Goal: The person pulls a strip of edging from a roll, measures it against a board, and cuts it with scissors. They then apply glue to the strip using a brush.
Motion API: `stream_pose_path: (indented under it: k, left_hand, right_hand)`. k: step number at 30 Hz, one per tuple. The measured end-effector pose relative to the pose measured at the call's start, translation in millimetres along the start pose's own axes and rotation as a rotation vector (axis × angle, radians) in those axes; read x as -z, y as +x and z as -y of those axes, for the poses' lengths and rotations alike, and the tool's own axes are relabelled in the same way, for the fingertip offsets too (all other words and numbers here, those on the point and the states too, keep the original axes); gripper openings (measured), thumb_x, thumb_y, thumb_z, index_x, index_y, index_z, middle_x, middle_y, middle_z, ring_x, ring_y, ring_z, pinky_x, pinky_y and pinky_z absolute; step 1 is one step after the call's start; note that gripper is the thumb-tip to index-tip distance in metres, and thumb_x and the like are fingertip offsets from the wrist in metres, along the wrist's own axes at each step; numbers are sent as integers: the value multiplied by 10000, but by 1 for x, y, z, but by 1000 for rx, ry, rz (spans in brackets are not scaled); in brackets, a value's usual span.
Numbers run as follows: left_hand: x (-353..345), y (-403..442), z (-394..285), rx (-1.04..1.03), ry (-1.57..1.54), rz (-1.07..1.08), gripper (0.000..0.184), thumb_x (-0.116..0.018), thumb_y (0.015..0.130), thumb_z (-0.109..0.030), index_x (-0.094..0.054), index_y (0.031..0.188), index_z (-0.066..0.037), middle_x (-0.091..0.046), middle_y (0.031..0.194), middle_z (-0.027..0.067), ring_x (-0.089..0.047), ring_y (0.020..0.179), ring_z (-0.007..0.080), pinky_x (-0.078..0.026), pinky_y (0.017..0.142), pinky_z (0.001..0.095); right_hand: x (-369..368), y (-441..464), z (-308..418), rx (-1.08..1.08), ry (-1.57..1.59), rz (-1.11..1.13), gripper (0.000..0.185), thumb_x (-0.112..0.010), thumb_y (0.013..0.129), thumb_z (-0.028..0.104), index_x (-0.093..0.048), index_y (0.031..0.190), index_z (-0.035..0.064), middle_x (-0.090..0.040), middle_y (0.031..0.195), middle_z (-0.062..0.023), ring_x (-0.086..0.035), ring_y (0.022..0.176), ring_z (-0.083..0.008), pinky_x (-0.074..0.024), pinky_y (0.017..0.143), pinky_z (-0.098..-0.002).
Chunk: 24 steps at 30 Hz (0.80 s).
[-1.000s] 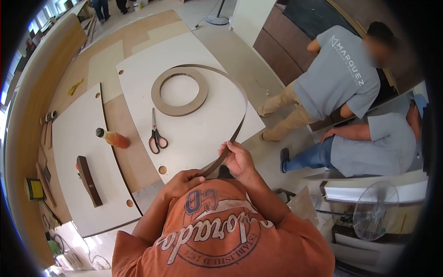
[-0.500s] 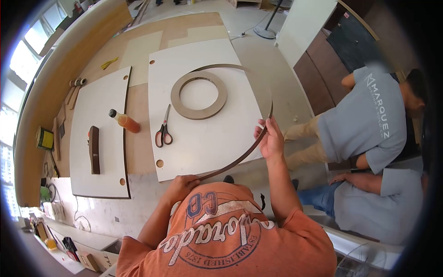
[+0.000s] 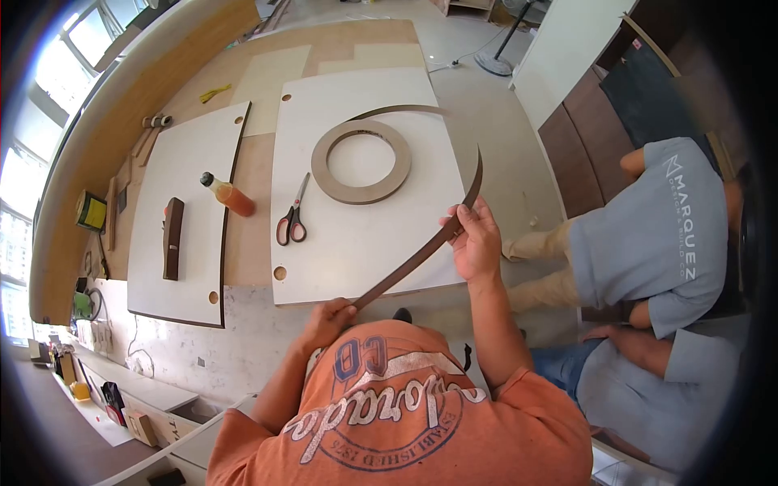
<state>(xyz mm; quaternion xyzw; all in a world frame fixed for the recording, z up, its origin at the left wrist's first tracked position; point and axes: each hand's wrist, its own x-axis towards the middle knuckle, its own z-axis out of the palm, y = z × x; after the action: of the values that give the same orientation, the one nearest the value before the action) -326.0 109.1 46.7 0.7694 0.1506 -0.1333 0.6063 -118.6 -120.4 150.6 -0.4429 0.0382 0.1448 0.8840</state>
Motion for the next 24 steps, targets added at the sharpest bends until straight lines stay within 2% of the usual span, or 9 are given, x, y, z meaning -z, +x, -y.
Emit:
stream_pose_path:
  k: [3, 7, 10, 13, 16, 18, 22, 24]
  left_hand:
    - [34, -6, 4, 44, -71, -19, 226, -605, 928, -184, -664, 861, 24, -675, 730, 58, -589, 701, 103, -470, 669, 266]
    - [79, -7, 8, 221, 48, -84, 257, -631, 897, -226, -670, 857, 25, -653, 648, 59, -578, 602, 112, -454, 594, 264]
    - [98, -4, 27, 262, 19, -100, 260, -632, 896, -217, -650, 809, 27, -642, 632, 71, -592, 582, 125, -469, 573, 264]
    - [117, -13, 30, 337, 55, -68, 253, -630, 897, -211, -638, 796, 21, -636, 632, 66, -610, 568, 138, -489, 581, 260]
    - [133, -27, 46, 387, 51, -62, 243, -636, 890, -202, -638, 790, 19, -633, 629, 67, -610, 568, 137, -490, 583, 261]
    - [139, -32, 55, 391, -7, -64, 239, -640, 885, -198, -638, 781, 17, -631, 624, 63, -610, 569, 133, -489, 586, 259]
    - [139, -26, 62, 281, 110, -82, 244, -647, 880, -199, -642, 768, 17, -632, 620, 64, -595, 562, 127, -474, 570, 263]
    - [136, -18, 58, 227, 173, -97, 251, -657, 877, -205, -654, 767, 21, -637, 618, 70, -585, 564, 123, -453, 547, 269]
  right_hand:
    - [34, 12, -5, 0, 71, -137, 195, -598, 915, 94, -548, 1103, 90, -611, 898, -22, -595, 862, -163, -471, 785, -320]
    - [107, 31, -37, -109, 24, -231, 78, -622, 900, 100, -572, 960, 102, -600, 879, -12, -573, 838, -151, -447, 783, -319]
    - [127, 30, -53, -195, 200, -329, 65, -633, 902, 125, -578, 932, 105, -600, 843, -14, -569, 785, -152, -457, 740, -317]
    - [137, 38, -51, -137, 302, -256, 73, -646, 900, 151, -587, 895, 109, -594, 796, -26, -569, 732, -161, -464, 686, -313]
    - [128, 44, -33, -169, 390, -377, 95, -656, 896, 169, -591, 871, 106, -588, 765, -33, -556, 680, -166, -463, 645, -309]
    - [134, 45, -34, -196, 286, -350, 103, -659, 896, 175, -587, 877, 103, -589, 767, -26, -550, 674, -158, -461, 639, -304]
    - [145, 21, -38, -174, 230, -428, 114, -659, 896, 178, -581, 896, 96, -590, 772, -15, -542, 667, -150, -458, 629, -300]
    - [182, 8, -48, -140, 275, -421, 113, -650, 902, 183, -581, 912, 94, -587, 775, -13, -549, 681, -154, -462, 637, -306]
